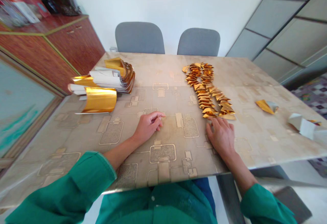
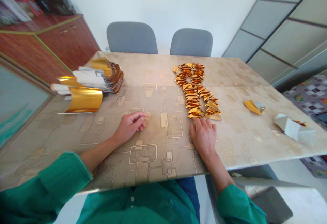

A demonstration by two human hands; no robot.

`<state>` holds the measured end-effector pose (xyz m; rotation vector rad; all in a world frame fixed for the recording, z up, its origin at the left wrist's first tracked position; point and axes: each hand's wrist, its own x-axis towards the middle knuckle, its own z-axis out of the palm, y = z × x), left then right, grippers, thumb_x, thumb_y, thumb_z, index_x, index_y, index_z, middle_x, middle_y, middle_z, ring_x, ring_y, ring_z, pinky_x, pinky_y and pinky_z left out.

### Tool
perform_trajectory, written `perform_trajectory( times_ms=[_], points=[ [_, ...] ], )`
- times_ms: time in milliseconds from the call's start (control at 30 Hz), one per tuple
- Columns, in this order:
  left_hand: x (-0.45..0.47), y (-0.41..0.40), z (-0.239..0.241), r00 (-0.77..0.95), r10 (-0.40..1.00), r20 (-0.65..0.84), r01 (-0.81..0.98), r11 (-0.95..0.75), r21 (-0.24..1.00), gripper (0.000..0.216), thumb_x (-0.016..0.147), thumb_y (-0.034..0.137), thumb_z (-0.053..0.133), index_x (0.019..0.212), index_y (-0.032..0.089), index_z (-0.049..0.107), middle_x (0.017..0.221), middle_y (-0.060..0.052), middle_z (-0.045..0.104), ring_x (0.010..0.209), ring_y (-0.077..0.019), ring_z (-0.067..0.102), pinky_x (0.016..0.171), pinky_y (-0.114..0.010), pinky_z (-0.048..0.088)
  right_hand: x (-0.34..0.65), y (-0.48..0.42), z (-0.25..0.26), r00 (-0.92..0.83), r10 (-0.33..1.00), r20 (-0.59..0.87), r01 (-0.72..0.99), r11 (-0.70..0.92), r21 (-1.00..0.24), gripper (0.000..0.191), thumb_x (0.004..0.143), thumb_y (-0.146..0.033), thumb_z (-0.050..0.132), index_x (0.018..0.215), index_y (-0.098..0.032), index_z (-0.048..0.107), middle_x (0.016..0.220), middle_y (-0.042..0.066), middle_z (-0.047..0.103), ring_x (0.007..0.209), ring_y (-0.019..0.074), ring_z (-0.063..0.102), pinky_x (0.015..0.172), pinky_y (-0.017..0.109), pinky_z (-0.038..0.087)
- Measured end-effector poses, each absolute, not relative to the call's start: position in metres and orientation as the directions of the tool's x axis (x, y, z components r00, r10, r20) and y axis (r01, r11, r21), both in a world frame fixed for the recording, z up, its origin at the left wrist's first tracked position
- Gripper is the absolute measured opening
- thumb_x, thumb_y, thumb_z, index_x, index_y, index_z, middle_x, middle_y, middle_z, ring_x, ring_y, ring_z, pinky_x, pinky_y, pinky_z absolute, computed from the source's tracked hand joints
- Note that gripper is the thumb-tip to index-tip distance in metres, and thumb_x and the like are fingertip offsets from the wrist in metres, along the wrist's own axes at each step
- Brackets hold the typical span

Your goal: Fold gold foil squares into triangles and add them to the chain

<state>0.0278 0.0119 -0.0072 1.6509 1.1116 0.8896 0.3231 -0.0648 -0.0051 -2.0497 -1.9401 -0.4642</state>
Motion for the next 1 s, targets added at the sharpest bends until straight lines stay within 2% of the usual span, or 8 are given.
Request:
perform_trajectory(
  times_ms=[167,300,400,467,533,667,767,1000],
  points=[
    [0.028,0.012,-0.008,0.326,0.943,0.066,0.271,-0.16,0.949,0.028,0.088,0.032,0.049,0.099,0.014,0.068,0.063,0.001,0.064,0.047,-0.0087,0.06,0.045,-0.017,0.044,0.323,-0.059,-0.008,0.035,0.915,0.403,0.998,-0.05,0.026,0.029,0.093,-0.026,0.052,0.117,-0.015,0.066,0.097,0.009,0.068,0.091,0.0242,0.058,0.075,0.035,0.032],
    [0.027,0.012,-0.008,0.329,0.941,0.073,0.269,-0.168,0.948,0.028,0.087,0.031,0.049,0.099,0.014,0.068,0.063,0.001,0.064,0.047,-0.0087,0.06,0.045,-0.017,0.044,0.33,-0.06,-0.007,0.087,0.899,0.43,0.996,-0.065,-0.065,0.021,0.091,-0.021,0.05,0.1,-0.017,0.069,0.09,0.007,0.07,0.087,0.0225,0.059,0.075,0.034,0.032],
    [0.027,0.013,-0.008,0.33,0.941,0.076,0.267,-0.17,0.949,0.028,0.087,0.031,0.05,0.098,0.014,0.068,0.062,0.001,0.064,0.047,-0.0089,0.06,0.044,-0.017,0.044,0.343,-0.06,-0.003,0.243,0.838,0.489,0.97,-0.195,-0.148,0.023,0.088,-0.018,0.047,0.099,-0.017,0.067,0.084,0.007,0.07,0.08,0.0219,0.058,0.071,0.033,0.031],
    [0.027,0.012,-0.008,0.329,0.941,0.078,0.263,-0.17,0.95,0.027,0.087,0.031,0.05,0.098,0.014,0.068,0.062,0.002,0.064,0.047,-0.0089,0.06,0.044,-0.017,0.044,0.354,-0.061,0.0,0.349,0.773,0.53,0.935,-0.323,-0.144,0.032,0.088,-0.019,0.045,0.112,-0.017,0.066,0.082,0.008,0.069,0.077,0.0226,0.056,0.068,0.033,0.028],
    [0.027,0.012,-0.007,0.329,0.941,0.078,0.261,-0.169,0.95,0.027,0.087,0.031,0.05,0.098,0.014,0.068,0.062,0.002,0.064,0.046,-0.0087,0.059,0.044,-0.017,0.044,0.364,-0.063,0.003,0.379,0.754,0.536,0.919,-0.375,-0.122,0.034,0.088,-0.021,0.045,0.115,-0.018,0.066,0.082,0.008,0.069,0.077,0.023,0.055,0.067,0.033,0.026],
    [0.028,0.012,-0.007,0.328,0.942,0.078,0.26,-0.17,0.951,0.027,0.087,0.03,0.05,0.098,0.014,0.068,0.062,0.002,0.064,0.046,-0.0088,0.059,0.044,-0.017,0.044,0.376,-0.072,0.003,0.351,0.76,0.547,0.93,-0.351,-0.109,0.024,0.09,-0.03,0.05,0.097,-0.02,0.07,0.078,0.006,0.068,0.077,0.0215,0.055,0.068,0.033,0.027],
    [0.028,0.012,-0.008,0.326,0.942,0.08,0.26,-0.17,0.95,0.027,0.087,0.031,0.05,0.098,0.015,0.068,0.062,0.001,0.064,0.047,-0.009,0.06,0.044,-0.017,0.045,0.379,-0.08,-0.002,0.333,0.77,0.545,0.937,-0.333,-0.102,0.023,0.09,-0.034,0.052,0.084,-0.019,0.069,0.075,0.006,0.069,0.075,0.0209,0.055,0.068,0.032,0.028],
    [0.027,0.013,-0.009,0.316,0.946,0.078,0.259,-0.165,0.952,0.027,0.087,0.032,0.051,0.098,0.015,0.068,0.062,0.001,0.064,0.046,-0.0087,0.06,0.044,-0.017,0.045,0.384,-0.088,-0.009,0.384,0.787,0.482,0.923,-0.337,-0.185,0.026,0.087,-0.039,0.05,0.082,-0.019,0.067,0.074,0.006,0.068,0.071,0.0209,0.056,0.067,0.032,0.032]
  ],
)
